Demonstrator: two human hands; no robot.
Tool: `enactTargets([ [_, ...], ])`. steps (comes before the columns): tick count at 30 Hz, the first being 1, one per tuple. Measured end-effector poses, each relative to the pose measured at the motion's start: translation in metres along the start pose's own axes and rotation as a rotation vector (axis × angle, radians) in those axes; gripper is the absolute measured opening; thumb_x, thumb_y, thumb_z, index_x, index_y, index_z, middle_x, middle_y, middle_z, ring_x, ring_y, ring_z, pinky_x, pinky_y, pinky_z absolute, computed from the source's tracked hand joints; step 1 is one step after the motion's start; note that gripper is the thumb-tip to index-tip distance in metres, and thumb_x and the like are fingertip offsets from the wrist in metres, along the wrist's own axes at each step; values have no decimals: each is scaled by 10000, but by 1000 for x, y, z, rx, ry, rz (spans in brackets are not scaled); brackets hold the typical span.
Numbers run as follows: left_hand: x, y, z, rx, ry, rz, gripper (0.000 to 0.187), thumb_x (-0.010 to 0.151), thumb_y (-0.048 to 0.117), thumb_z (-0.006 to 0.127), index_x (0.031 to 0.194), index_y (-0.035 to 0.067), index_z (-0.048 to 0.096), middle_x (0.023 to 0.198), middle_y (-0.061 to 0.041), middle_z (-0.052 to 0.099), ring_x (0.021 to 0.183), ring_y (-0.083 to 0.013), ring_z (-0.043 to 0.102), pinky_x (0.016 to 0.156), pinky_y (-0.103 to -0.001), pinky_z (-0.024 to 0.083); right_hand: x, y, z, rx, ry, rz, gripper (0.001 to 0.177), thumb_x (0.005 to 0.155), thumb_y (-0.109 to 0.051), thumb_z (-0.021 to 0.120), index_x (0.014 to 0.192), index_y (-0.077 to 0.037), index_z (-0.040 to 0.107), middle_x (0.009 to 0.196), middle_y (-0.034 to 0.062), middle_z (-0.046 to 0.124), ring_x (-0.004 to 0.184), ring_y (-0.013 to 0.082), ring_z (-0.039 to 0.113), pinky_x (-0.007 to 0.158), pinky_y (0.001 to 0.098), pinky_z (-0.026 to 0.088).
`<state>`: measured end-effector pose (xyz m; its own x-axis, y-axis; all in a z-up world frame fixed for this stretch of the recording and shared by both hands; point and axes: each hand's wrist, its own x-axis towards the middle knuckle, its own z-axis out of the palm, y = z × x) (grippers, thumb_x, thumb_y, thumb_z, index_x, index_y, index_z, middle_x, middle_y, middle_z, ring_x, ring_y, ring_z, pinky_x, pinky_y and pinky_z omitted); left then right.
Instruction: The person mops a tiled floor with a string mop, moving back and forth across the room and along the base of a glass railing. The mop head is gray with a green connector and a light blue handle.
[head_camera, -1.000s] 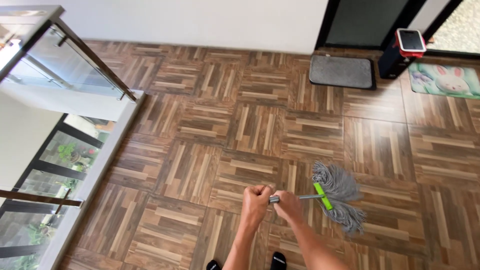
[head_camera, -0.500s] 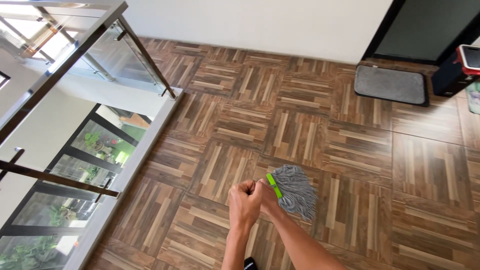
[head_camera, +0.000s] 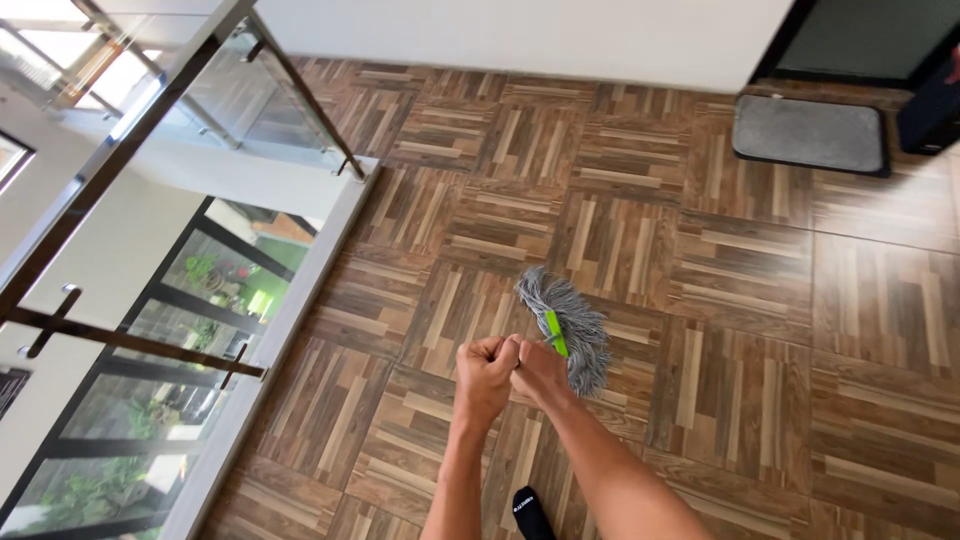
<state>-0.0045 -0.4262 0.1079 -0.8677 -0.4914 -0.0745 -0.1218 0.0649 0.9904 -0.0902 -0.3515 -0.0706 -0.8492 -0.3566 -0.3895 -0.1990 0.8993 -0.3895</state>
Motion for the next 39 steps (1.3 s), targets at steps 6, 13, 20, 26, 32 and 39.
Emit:
enactTargets([
  [6,-20,-47,80,-73,-98,-52,472,869,146,687,480,173,421,439,87,366,481,-55,317,447,-249,208,-28,95,-22,4,-90,251,362,814,-552,517,987,-432,811,1071,-40,789,1024,311,759,803,507,616],
  [13,-89,-81,230,-97,-298,-142,440,868,194,711,483,178,498,448,95,410,458,-43,351,439,-239,222,-142,235,-92,24,-78,372,478,822,-440,443,1050,-275,829,1165,46,787,1152,308,730,995,484,564],
  [20,-198,-59,307,-30,-504,-179,510,907,126,633,520,227,315,494,70,283,488,-73,228,482,-324,230,-207,398,-34,16,39,369,340,934,-398,440,941,-169,691,1003,145,714,1017,405,692,891,562,506],
  [26,-212,-71,298,-44,-551,-220,513,935,153,660,529,221,355,503,66,319,482,-81,254,482,-320,244,-220,381,-30,270,-102,596,352,990,-430,486,1062,-140,672,1026,84,722,938,263,656,780,397,515],
  [32,-150,-66,232,-45,-343,-367,453,1005,154,668,593,156,480,533,27,408,454,-96,316,441,-291,281,-179,290,-31,83,-147,478,253,967,-331,489,1009,-153,664,846,44,613,783,251,581,726,396,471],
  [39,-67,-25,88,190,-284,-206,587,936,307,686,614,190,209,612,50,182,605,-103,169,553,-350,165,-143,102,-49,115,-56,318,305,895,-254,427,1001,-136,688,1115,208,708,1086,464,650,852,608,521],
])
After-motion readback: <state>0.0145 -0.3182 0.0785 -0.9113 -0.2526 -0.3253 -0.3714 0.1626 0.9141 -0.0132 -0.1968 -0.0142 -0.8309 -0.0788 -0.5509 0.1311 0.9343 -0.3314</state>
